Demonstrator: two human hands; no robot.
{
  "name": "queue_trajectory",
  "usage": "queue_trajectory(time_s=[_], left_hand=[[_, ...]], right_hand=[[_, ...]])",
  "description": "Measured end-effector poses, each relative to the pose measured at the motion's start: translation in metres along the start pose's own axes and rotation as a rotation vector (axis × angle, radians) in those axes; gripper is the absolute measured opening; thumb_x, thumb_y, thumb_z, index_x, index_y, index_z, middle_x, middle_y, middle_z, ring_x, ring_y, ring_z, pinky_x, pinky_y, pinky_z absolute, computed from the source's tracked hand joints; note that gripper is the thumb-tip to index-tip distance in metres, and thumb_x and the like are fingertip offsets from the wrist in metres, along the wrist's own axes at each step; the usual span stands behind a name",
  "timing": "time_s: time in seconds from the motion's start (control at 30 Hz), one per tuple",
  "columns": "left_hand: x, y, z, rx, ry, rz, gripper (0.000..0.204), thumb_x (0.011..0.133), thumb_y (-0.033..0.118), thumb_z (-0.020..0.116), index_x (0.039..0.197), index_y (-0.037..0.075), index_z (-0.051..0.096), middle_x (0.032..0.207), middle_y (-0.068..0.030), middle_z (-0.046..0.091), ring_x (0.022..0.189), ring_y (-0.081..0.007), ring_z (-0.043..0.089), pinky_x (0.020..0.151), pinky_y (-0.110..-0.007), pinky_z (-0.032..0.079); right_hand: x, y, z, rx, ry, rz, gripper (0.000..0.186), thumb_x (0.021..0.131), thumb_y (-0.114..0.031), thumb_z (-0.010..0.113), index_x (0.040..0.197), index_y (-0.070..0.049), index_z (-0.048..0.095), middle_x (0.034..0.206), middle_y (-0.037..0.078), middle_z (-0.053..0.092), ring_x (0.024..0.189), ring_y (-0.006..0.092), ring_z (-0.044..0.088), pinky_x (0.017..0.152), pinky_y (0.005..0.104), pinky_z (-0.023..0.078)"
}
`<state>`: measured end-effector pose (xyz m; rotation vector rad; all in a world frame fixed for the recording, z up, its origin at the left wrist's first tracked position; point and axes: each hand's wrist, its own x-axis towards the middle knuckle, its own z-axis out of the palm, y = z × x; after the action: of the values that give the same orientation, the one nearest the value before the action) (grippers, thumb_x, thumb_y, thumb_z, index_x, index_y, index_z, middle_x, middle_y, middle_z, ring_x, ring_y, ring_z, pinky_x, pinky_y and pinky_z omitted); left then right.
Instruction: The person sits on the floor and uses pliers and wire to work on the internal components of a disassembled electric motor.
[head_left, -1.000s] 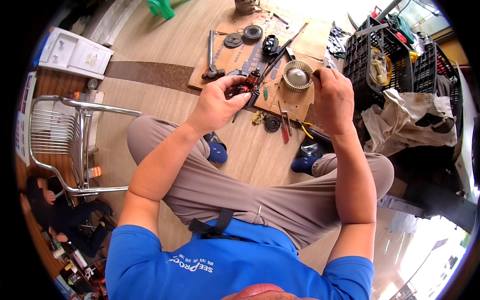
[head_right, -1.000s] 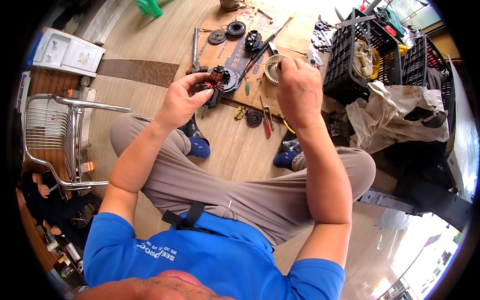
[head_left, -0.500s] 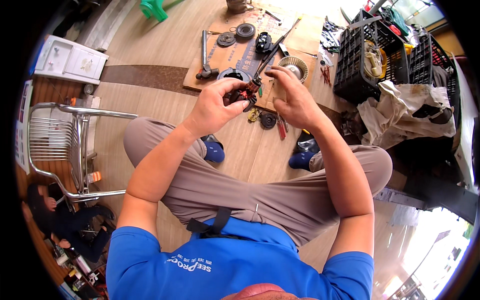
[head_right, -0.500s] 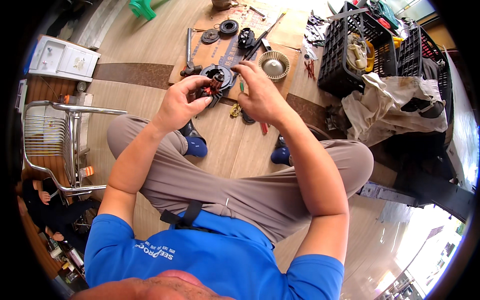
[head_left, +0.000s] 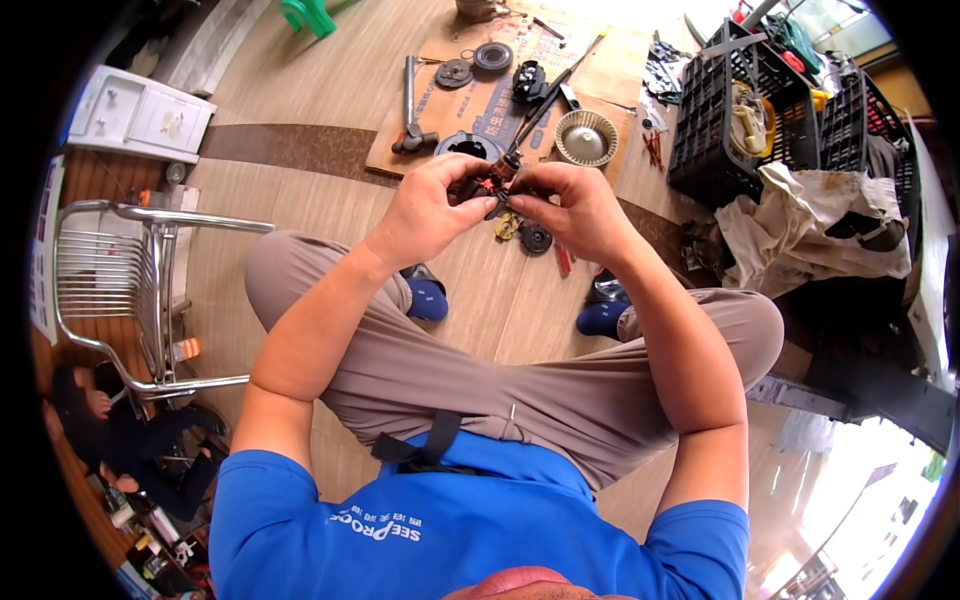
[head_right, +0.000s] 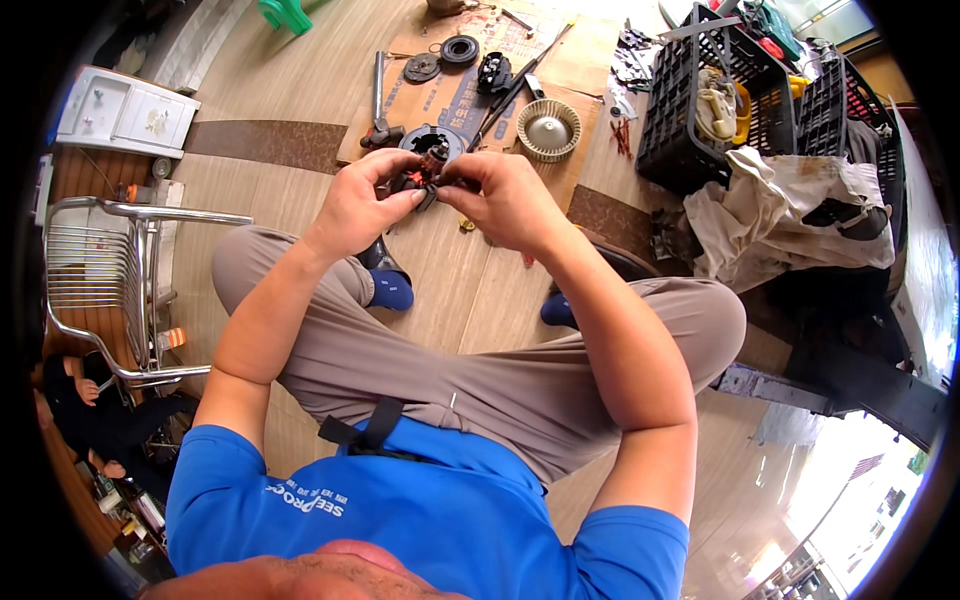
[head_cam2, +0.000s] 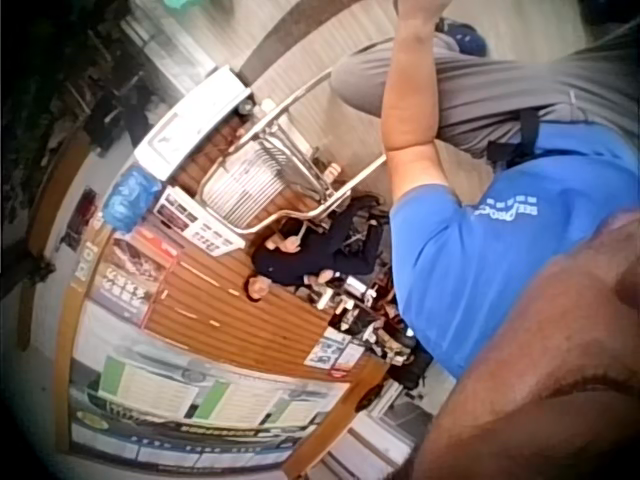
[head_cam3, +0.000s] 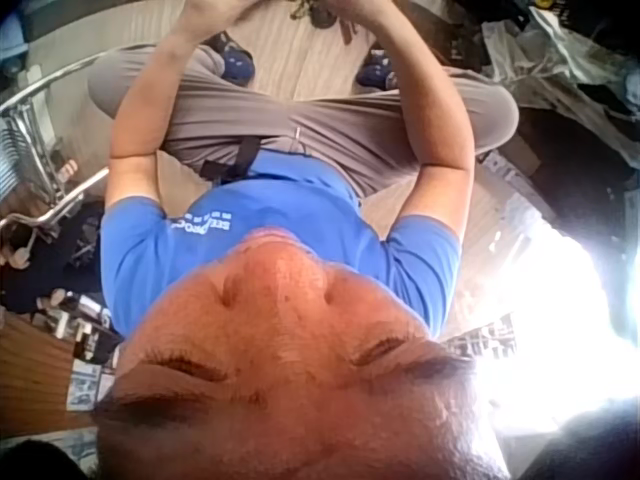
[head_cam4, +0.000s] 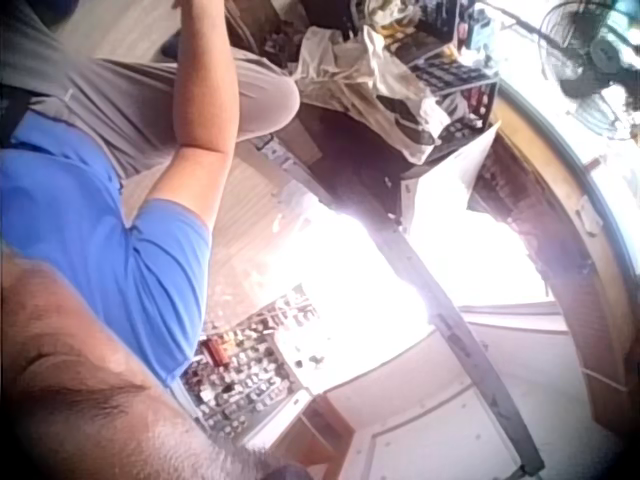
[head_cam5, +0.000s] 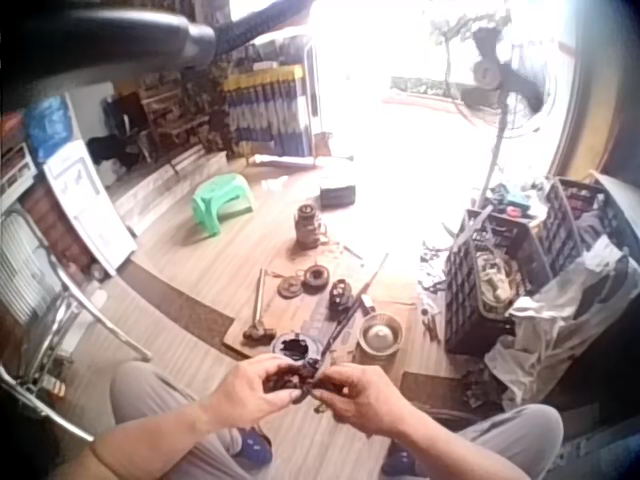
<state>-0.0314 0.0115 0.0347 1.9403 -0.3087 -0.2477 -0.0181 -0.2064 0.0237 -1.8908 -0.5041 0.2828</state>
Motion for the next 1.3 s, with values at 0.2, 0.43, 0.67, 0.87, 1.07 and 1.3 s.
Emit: queue_trajectory(time_s=[0.2,0.43,0.67,0.87,1.07,1.3], left_hand=[[0.0,0.004,0.001,0.072,-0.028,-0.013,0.031,0.083,0.003,0.069,0.113,-0.004,0.062,0.108,-0.0039,0.061,0.096,-0.0082,0.059,0.081,-0.023,0.05],[0.001,0.005,0.003,0.161,-0.045,0.059,0.029,0.081,0.005,0.071,0.107,-0.004,0.065,0.104,-0.0085,0.063,0.097,-0.0132,0.06,0.084,-0.027,0.049],[0.002,-0.008,0.005,-0.145,-0.004,-0.102,0.031,0.087,0.002,0.067,0.116,-0.004,0.061,0.106,-0.005,0.066,0.093,-0.0096,0.062,0.082,-0.024,0.051],[0.009,-0.002,0.001,-0.589,0.218,-0.264,0.028,0.093,0.008,0.063,0.118,-0.005,0.059,0.1,-0.0067,0.068,0.087,-0.0096,0.065,0.077,-0.024,0.055],[0.011,-0.017,-0.017,-0.889,0.174,-0.225,0.025,0.099,0.014,0.052,0.116,-0.003,0.057,0.104,-0.0132,0.068,0.092,-0.0205,0.068,0.084,-0.035,0.057],[0.011,-0.013,-0.026,-1.021,-0.022,-0.154,0.038,0.102,0.017,0.043,0.129,-0.009,0.047,0.12,-0.0233,0.061,0.111,-0.0332,0.063,0.09,-0.039,0.056]], right_hand=[[0.0,-0.008,0.001,-0.072,-0.02,-0.059,0.015,0.082,-0.011,0.069,0.095,-0.003,0.069,0.082,0.017,0.065,0.077,0.0328,0.064,0.07,0.0389,0.051],[0.0,-0.011,0.002,-0.245,-0.062,-0.076,0.011,0.083,-0.013,0.065,0.087,-0.003,0.064,0.084,0.017,0.064,0.086,0.0357,0.062,0.076,0.0437,0.049],[-0.002,-0.012,0.012,-0.593,0.065,-0.348,0.01,0.084,-0.013,0.061,0.079,-0.006,0.057,0.078,0.01,0.06,0.08,0.0314,0.061,0.072,0.0431,0.046],[-0.014,-0.024,0.026,-0.769,0.044,-0.375,0.003,0.079,-0.012,0.058,0.08,-0.01,0.057,0.08,0.005,0.06,0.082,0.0239,0.062,0.076,0.0383,0.044],[-0.015,-0.012,0.023,-0.921,0.036,-0.308,0.004,0.078,-0.011,0.056,0.08,-0.009,0.059,0.081,0.006,0.06,0.081,0.024,0.062,0.08,0.0385,0.043],[-0.005,0.019,0.007,-0.917,0.221,-0.277,0.004,0.077,-0.009,0.055,0.079,-0.009,0.058,0.08,0.007,0.061,0.082,0.0244,0.062,0.083,0.0389,0.043]])
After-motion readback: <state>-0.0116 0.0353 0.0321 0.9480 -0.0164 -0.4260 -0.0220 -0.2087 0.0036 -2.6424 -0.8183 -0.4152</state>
